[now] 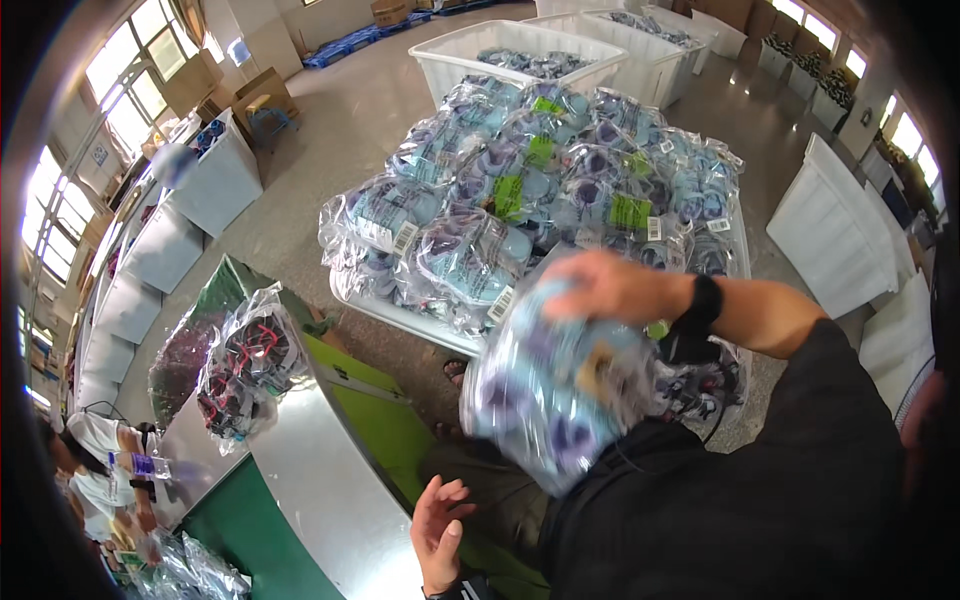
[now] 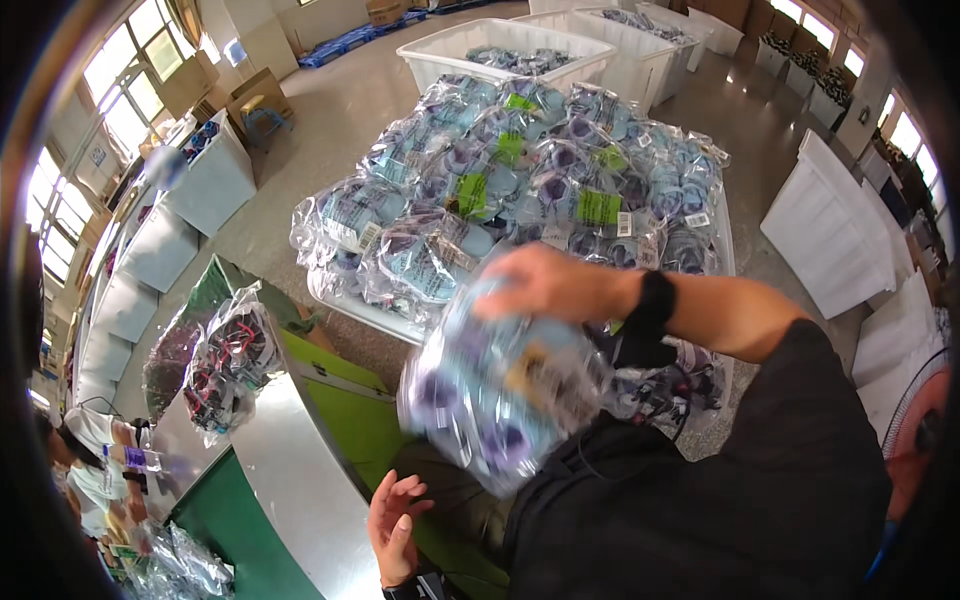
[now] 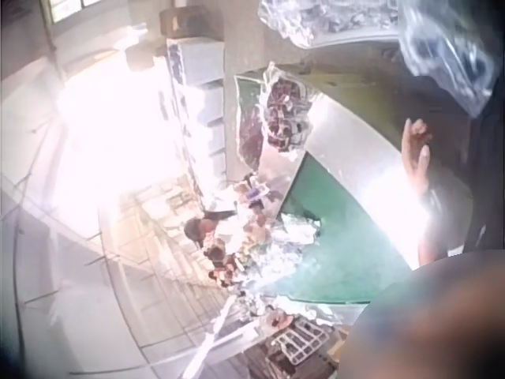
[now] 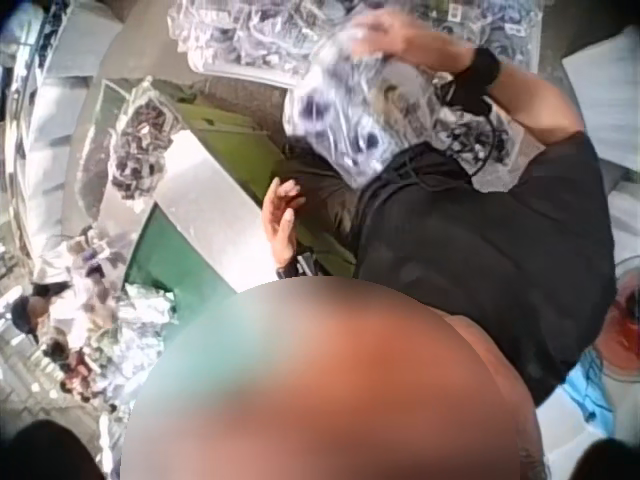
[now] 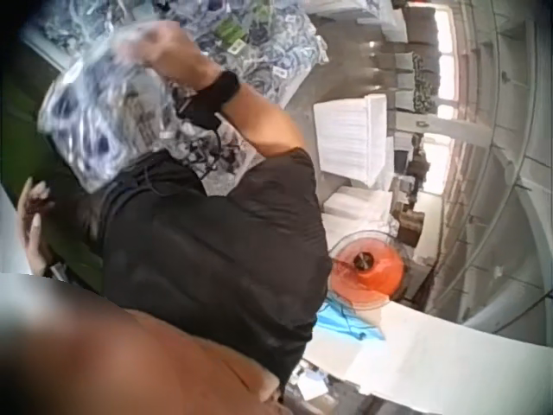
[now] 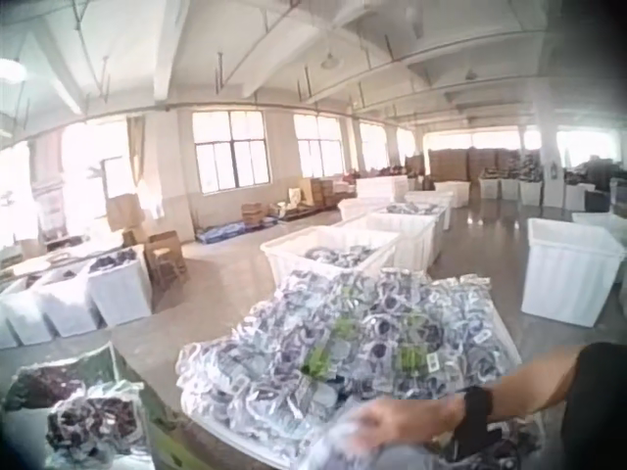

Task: The person repeatedly picks packaged footwear from a large white bin and places them onto a green conveyor belt. The person handles the items one at a time, moving them from the bin to the belt where other workers are present.

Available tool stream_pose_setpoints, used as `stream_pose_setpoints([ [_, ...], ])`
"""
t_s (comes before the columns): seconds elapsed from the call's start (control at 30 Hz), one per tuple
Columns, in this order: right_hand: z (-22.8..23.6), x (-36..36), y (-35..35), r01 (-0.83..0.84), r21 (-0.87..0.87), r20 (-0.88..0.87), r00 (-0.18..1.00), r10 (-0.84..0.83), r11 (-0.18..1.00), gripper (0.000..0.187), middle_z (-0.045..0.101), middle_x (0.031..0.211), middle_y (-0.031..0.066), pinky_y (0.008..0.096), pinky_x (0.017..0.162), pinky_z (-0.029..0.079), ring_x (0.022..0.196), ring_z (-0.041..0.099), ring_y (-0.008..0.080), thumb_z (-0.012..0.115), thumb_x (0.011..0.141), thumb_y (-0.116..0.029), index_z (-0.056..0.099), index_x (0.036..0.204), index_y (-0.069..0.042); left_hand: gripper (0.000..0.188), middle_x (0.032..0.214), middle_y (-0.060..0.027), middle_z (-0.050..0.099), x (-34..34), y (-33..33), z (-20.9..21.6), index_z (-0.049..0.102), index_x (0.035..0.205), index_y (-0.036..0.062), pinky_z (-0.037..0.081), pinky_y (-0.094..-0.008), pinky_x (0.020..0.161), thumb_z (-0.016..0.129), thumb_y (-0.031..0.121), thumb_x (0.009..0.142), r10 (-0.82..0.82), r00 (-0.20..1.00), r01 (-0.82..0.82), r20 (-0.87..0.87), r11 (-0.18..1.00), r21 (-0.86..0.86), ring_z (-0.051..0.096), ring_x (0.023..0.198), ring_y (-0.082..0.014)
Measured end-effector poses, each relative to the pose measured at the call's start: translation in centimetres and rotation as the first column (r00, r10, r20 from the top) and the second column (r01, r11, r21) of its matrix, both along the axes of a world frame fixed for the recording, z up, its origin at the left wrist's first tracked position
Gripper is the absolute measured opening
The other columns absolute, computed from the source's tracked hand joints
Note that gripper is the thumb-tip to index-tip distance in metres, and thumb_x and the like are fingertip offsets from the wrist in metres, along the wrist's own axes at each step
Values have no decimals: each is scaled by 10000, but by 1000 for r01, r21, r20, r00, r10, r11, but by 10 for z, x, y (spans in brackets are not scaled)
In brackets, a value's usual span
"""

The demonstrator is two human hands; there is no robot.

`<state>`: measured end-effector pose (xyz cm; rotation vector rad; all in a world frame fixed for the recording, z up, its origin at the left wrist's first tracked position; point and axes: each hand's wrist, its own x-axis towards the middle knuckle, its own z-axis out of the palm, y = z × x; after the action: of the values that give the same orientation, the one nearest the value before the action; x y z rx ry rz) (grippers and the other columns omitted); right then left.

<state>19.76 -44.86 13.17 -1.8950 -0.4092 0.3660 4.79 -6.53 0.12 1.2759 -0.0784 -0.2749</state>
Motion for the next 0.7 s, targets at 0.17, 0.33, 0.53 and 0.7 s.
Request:
stream_pose_setpoints([
  [0.17,-16,9,-75,527,505,-267,849,-457,684,319,711,1004,51,288,823,554,900,682,126,607,1022,-339,692,1079,-37,655,1258,-167,612,-7,13,-12,432,1465,-27,545,-438,941,674,236,917,108,994,-110,-33,991,-76,630,1114,-276],
  [0.33,-117,25,-118,732,127,-496,631,-597,669,301,691,821,44,355,591,578,688,702,175,629,1007,-334,667,951,-40,638,1217,-161,615,-8,15,-13,434,1463,-30,544,-437,941,664,213,920,86,996,-87,-11,993,-80,634,1095,-277],
  [0.53,-153,28,-131,698,129,-568,634,-525,704,237,678,847,24,347,646,561,723,676,167,574,1038,-231,652,978,-16,604,1211,-155,622,-10,17,-15,449,1455,-30,540,-432,948,668,170,928,93,996,-94,-13,990,-108,636,1091,-264],
  [0.7,-130,22,-130,651,26,-466,679,-567,758,322,695,859,93,347,569,559,672,690,204,586,1022,-272,660,1001,41,517,1203,-141,622,-13,17,-8,472,1435,-39,513,-397,961,649,144,986,57,998,-58,-6,994,-92,615,1097,-251],
])
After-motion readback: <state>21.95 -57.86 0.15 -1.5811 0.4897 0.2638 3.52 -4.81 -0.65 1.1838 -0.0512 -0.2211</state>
